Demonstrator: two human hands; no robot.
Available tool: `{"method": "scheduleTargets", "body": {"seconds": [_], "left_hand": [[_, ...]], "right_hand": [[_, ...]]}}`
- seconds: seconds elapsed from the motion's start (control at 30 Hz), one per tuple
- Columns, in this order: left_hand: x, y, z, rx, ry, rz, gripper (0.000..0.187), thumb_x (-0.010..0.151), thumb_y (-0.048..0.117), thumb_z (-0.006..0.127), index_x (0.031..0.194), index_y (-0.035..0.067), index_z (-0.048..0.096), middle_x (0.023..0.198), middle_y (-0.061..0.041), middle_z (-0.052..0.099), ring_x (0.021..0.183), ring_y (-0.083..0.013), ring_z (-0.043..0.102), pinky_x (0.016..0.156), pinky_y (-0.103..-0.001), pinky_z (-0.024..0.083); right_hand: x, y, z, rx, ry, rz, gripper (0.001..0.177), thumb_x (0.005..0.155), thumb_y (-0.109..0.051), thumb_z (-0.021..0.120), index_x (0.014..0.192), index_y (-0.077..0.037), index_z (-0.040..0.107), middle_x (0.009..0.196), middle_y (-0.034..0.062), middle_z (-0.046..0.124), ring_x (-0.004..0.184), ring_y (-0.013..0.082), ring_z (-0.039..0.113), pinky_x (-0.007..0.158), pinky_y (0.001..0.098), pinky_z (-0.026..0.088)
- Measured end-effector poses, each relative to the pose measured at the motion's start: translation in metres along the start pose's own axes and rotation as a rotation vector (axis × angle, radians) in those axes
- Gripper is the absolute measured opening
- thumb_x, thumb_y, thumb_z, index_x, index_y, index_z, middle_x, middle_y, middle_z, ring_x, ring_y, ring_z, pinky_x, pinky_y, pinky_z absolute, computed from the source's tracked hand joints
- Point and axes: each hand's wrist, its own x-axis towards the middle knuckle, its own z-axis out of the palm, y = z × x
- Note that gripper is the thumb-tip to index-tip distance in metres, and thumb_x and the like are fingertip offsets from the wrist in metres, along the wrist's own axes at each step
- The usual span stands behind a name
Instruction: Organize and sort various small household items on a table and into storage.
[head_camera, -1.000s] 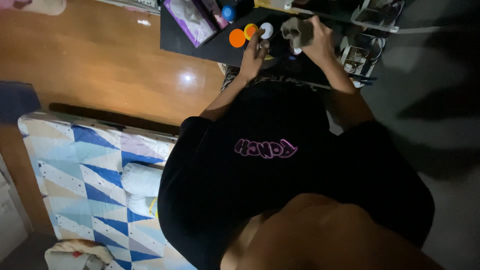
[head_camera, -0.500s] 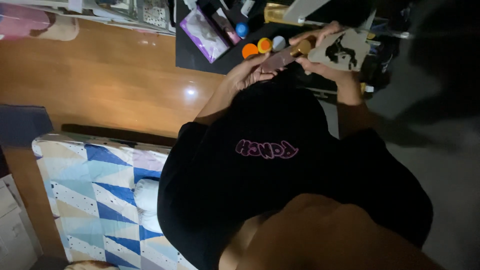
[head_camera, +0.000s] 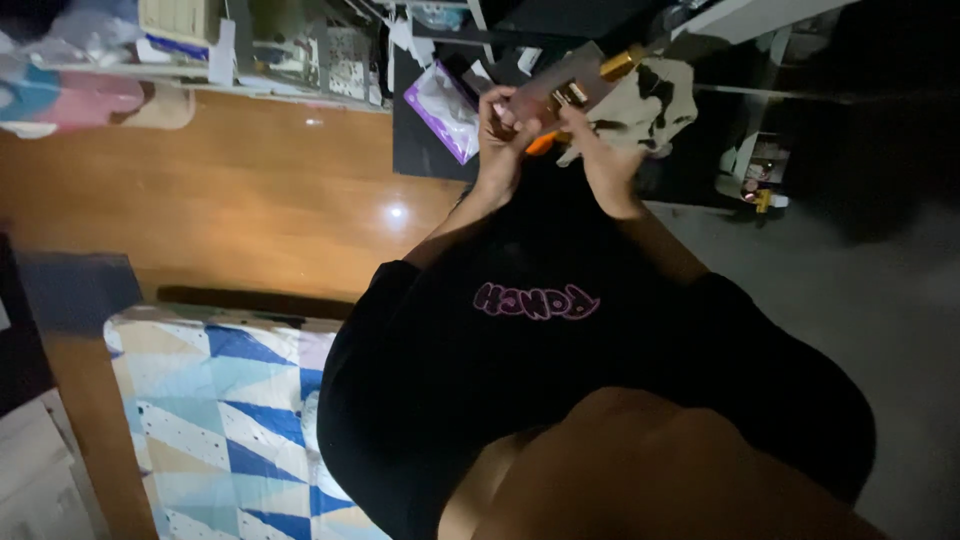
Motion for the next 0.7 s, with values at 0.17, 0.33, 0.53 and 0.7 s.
{"method": "scheduleTargets", "body": {"seconds": [0.17,0.33,0.53,0.7], "left_hand": [[0.029,0.015,0.011,0.278,-0.032,-0.058,0.05,0.106,0.01,0.066,0.15,0.011,0.043,0.145,-0.015,0.055,0.134,-0.0254,0.055,0.114,-0.04,0.047],[0.062,0.024,0.013,0.435,-0.06,-0.052,0.066,0.114,0.045,0.04,0.167,0.008,0.023,0.173,-0.017,0.024,0.161,-0.0309,0.023,0.132,-0.045,0.019],[0.085,0.028,0.004,0.511,-0.104,-0.101,0.075,0.112,0.055,0.03,0.167,0.005,0.018,0.175,-0.018,0.016,0.163,-0.0314,0.011,0.132,-0.041,0.011],[0.106,0.0,-0.015,0.474,-0.102,-0.208,0.077,0.111,0.056,0.031,0.163,0.0,0.023,0.17,-0.02,0.024,0.159,-0.0341,0.022,0.129,-0.042,0.02]], "right_hand": [[0.036,0.003,0.014,-0.05,-0.003,-0.193,0.018,0.102,0.006,0.073,0.119,0.007,0.069,0.118,0.0095,0.073,0.104,0.0183,0.072,0.09,0.0305,0.061],[0.08,0.002,0.03,-0.156,-0.067,-0.292,0.014,0.102,0.003,0.078,0.115,0.003,0.072,0.109,0.0065,0.073,0.095,0.0163,0.071,0.083,0.0282,0.061],[0.121,0.032,0.034,-0.22,-0.013,-0.307,0.031,0.095,-0.006,0.088,0.11,0.0,0.061,0.108,0.0046,0.069,0.096,0.0165,0.069,0.083,0.0306,0.06],[0.138,0.025,0.034,-0.163,-0.123,-0.338,0.019,0.101,-0.003,0.083,0.111,0.002,0.068,0.11,0.0078,0.072,0.1,0.0185,0.072,0.087,0.0324,0.06]]}}
